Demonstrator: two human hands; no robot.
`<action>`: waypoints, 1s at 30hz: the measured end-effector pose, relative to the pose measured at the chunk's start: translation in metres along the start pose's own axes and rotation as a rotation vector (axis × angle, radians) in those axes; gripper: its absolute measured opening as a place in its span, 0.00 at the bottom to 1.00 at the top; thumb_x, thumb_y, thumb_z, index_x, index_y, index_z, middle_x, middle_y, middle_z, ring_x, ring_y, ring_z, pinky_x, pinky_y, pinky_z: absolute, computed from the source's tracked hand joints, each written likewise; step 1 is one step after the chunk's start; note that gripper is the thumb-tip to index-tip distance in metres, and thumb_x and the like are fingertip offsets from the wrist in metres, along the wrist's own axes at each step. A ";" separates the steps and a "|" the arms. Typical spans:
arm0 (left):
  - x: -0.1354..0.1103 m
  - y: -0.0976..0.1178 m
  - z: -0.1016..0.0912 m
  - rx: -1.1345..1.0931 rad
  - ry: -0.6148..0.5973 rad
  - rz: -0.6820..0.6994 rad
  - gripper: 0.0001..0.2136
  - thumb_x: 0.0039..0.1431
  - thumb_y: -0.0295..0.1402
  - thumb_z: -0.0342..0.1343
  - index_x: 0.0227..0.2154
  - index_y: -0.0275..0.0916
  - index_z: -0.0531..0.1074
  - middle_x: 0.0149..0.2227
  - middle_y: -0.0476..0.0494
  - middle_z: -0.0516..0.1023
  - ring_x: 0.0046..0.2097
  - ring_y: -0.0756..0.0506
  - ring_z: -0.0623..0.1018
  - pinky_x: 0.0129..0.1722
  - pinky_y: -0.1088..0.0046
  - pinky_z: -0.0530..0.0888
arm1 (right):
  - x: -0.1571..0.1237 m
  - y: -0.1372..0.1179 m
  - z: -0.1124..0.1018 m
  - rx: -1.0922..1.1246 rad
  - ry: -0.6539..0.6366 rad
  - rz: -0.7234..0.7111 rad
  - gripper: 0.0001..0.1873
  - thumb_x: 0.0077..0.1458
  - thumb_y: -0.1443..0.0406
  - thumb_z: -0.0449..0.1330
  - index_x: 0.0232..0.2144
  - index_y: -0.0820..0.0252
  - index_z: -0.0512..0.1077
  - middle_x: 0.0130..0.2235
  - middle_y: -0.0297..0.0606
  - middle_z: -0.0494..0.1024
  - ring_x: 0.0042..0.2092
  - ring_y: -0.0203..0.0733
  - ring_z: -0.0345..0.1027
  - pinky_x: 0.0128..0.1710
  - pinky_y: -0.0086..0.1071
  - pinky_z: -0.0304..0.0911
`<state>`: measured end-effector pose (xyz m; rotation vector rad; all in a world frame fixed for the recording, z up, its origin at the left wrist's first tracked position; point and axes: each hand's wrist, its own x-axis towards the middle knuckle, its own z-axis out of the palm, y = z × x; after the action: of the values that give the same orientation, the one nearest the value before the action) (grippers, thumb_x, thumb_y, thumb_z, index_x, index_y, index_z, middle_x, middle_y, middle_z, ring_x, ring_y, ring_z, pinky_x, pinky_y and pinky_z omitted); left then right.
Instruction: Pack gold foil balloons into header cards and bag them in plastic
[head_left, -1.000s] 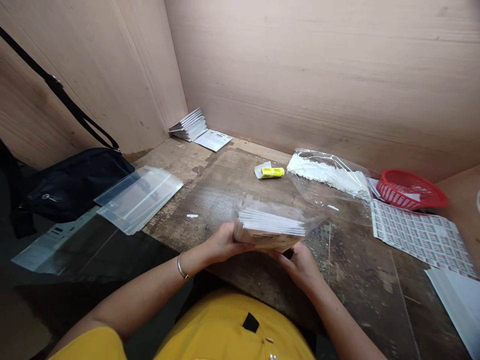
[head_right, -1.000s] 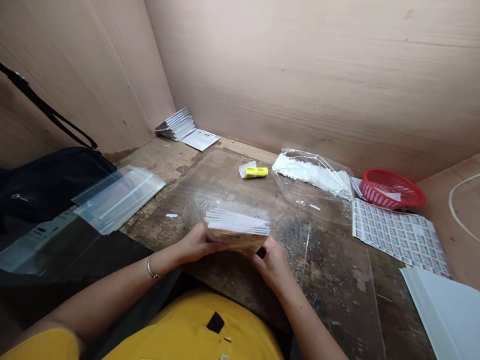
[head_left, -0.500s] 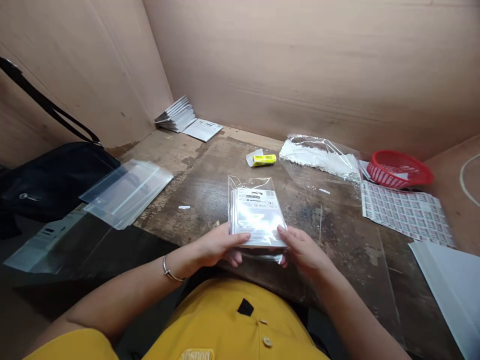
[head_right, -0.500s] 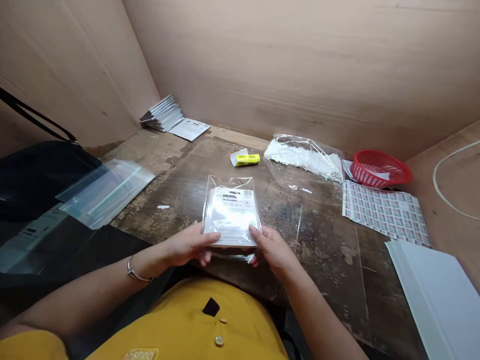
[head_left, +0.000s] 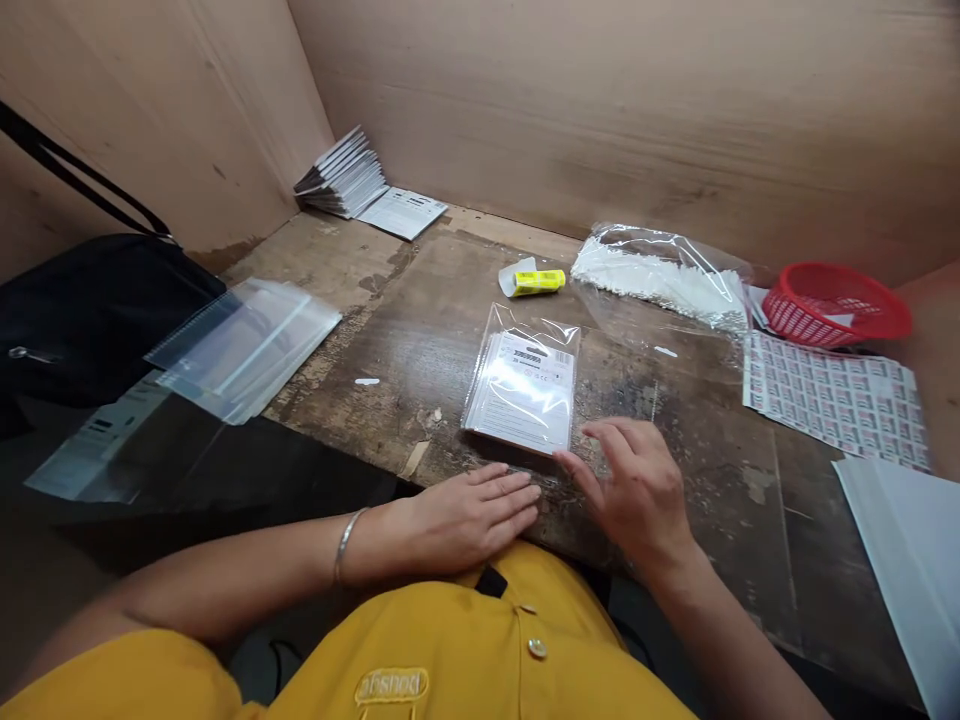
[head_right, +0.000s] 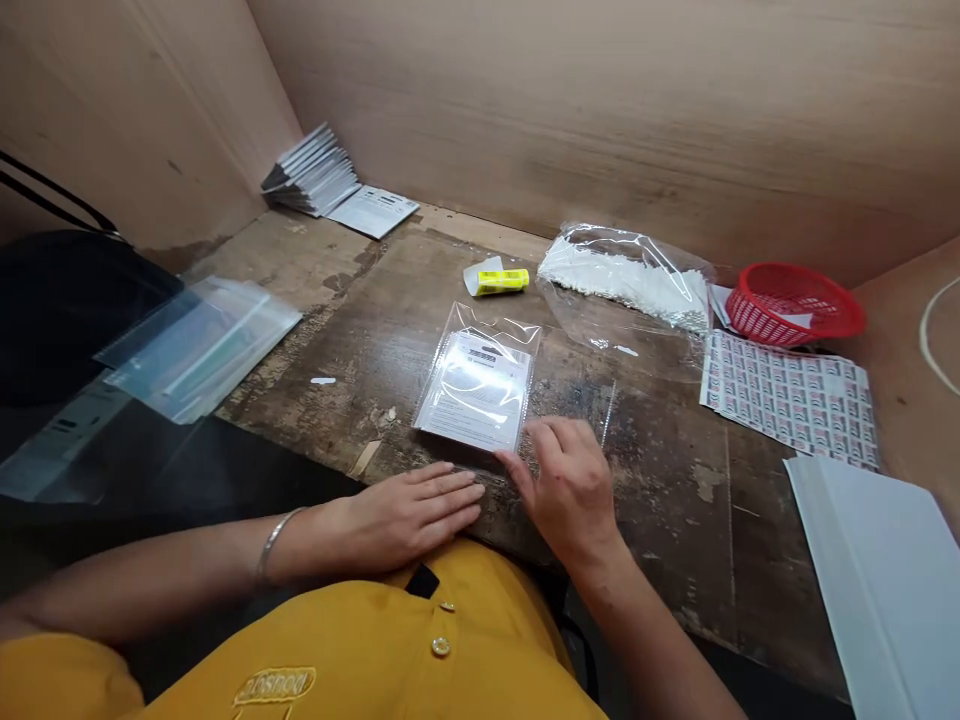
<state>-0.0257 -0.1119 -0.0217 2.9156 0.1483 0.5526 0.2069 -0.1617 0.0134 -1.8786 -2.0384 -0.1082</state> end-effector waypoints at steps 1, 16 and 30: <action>0.000 0.006 0.008 0.007 -0.064 -0.015 0.18 0.67 0.32 0.46 0.56 0.32 0.66 0.60 0.33 0.68 0.61 0.38 0.67 0.61 0.60 0.60 | 0.003 0.000 -0.001 0.009 0.018 -0.116 0.15 0.60 0.56 0.57 0.42 0.60 0.71 0.47 0.53 0.75 0.50 0.58 0.67 0.49 0.49 0.64; 0.007 0.005 0.030 0.070 -0.078 -0.197 0.34 0.62 0.49 0.51 0.59 0.21 0.62 0.59 0.22 0.67 0.63 0.32 0.65 0.63 0.54 0.58 | 0.049 -0.010 0.021 -0.105 -0.197 -0.383 0.21 0.54 0.68 0.61 0.50 0.67 0.68 0.55 0.55 0.71 0.53 0.56 0.64 0.53 0.46 0.63; 0.017 0.001 0.025 0.037 -0.017 -0.285 0.34 0.62 0.54 0.47 0.55 0.23 0.66 0.53 0.25 0.73 0.55 0.34 0.72 0.56 0.58 0.66 | 0.063 -0.011 0.049 -0.190 -0.119 -0.343 0.17 0.61 0.72 0.48 0.48 0.69 0.70 0.54 0.59 0.72 0.47 0.56 0.69 0.47 0.48 0.66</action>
<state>-0.0005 -0.1145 -0.0384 2.8608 0.5663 0.4814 0.1827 -0.0883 -0.0099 -1.6531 -2.4959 -0.2937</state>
